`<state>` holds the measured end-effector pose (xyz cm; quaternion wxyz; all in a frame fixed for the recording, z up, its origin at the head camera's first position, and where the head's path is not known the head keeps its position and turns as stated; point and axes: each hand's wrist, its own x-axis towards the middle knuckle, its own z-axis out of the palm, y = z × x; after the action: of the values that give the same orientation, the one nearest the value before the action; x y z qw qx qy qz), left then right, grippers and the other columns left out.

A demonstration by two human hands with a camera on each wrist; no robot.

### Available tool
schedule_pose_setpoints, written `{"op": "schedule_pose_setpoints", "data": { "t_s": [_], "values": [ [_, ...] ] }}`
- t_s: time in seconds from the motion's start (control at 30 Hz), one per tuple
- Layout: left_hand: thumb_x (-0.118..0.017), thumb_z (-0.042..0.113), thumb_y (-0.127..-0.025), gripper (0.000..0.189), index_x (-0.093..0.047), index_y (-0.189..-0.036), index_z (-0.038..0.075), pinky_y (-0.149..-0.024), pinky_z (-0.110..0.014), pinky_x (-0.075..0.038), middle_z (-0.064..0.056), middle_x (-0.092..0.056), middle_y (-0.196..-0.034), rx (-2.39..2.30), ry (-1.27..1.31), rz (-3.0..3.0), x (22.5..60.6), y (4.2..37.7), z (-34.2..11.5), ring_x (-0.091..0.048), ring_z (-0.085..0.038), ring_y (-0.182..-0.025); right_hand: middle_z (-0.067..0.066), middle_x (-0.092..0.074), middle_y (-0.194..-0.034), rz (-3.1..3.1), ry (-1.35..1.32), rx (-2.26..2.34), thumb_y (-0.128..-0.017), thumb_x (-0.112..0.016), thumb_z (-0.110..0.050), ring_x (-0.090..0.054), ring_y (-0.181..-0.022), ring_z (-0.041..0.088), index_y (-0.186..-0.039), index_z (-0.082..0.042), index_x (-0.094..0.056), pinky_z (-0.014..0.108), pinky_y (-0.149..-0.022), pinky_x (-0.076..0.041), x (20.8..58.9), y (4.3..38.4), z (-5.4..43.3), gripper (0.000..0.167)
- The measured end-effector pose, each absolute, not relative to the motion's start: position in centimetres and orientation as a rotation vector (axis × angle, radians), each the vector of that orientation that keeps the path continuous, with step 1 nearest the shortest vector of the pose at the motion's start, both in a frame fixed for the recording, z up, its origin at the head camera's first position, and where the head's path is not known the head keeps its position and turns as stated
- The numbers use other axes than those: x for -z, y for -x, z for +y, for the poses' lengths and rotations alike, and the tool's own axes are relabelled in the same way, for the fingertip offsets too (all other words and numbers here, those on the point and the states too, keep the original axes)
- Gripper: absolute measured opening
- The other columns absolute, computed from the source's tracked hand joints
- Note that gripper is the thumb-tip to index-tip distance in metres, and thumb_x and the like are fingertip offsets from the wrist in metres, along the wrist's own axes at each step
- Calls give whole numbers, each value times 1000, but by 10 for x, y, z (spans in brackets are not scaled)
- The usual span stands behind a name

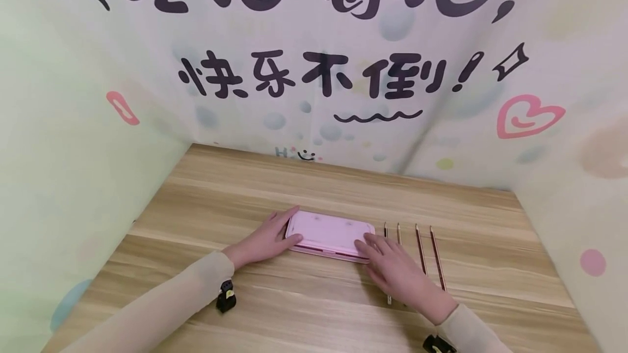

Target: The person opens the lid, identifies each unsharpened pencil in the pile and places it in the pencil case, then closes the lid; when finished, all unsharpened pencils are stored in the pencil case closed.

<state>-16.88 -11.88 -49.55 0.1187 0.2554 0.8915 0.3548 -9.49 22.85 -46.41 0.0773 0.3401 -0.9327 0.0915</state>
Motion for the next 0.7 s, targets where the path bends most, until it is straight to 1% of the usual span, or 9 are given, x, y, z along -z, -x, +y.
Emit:
{"op": "schedule_pose_setpoints", "data": {
  "t_s": [0.2,0.27,0.37,0.5,0.6,0.7],
  "values": [
    [-64,44,-103,83,-25,-165,4,-130,-55,-9,-23,-36,-165,-1045,-720,2592,495,169,-119,-30,-42,-153,21,-62,-136,-2749,-1038,-307,-86,-85,-11,-62,-121,39,-138,-8,-65,60,-99,-56,463,99,228,56],
    [-65,45,-102,84,-25,-165,5,-130,-57,-10,-22,-35,-165,-1046,-705,2592,496,169,-119,-28,-44,-154,21,-64,-132,-2733,-1039,-336,-85,-86,-14,-65,-116,39,-134,-7,-67,59,-96,-58,462,104,228,53],
    [-66,45,-102,85,-25,-165,7,-130,-58,-11,-21,-35,-166,-1041,-697,2597,497,169,-120,-26,-45,-154,22,-64,-131,-2751,-1009,-365,-87,-86,-24,-67,-111,38,-132,-5,-67,58,-94,-59,459,112,229,52],
    [-67,47,-101,87,-25,-166,8,-130,-56,-11,-19,-34,-167,-1035,-694,2598,498,170,-120,-26,-43,-155,26,-62,-136,-2843,-938,-386,-89,-83,-34,-66,-115,43,-137,-3,-64,60,-96,-57,455,122,233,60],
    [-67,47,-100,87,-25,-166,9,-130,-57,-12,-17,-33,-167,-1043,-688,2590,499,170,-120,-25,-43,-155,27,-61,-138,-2923,-902,-408,-89,-82,-38,-64,-120,46,-141,-2,-62,60,-99,-55,452,127,236,66],
    [-68,47,-100,87,-26,-166,9,-130,-57,-11,-17,-33,-167,-1058,-683,2580,498,170,-120,-24,-43,-156,26,-61,-140,-2985,-885,-421,-90,-80,-42,-63,-121,46,-144,-2,-60,61,-101,-54,450,130,237,70]
  ]
}}
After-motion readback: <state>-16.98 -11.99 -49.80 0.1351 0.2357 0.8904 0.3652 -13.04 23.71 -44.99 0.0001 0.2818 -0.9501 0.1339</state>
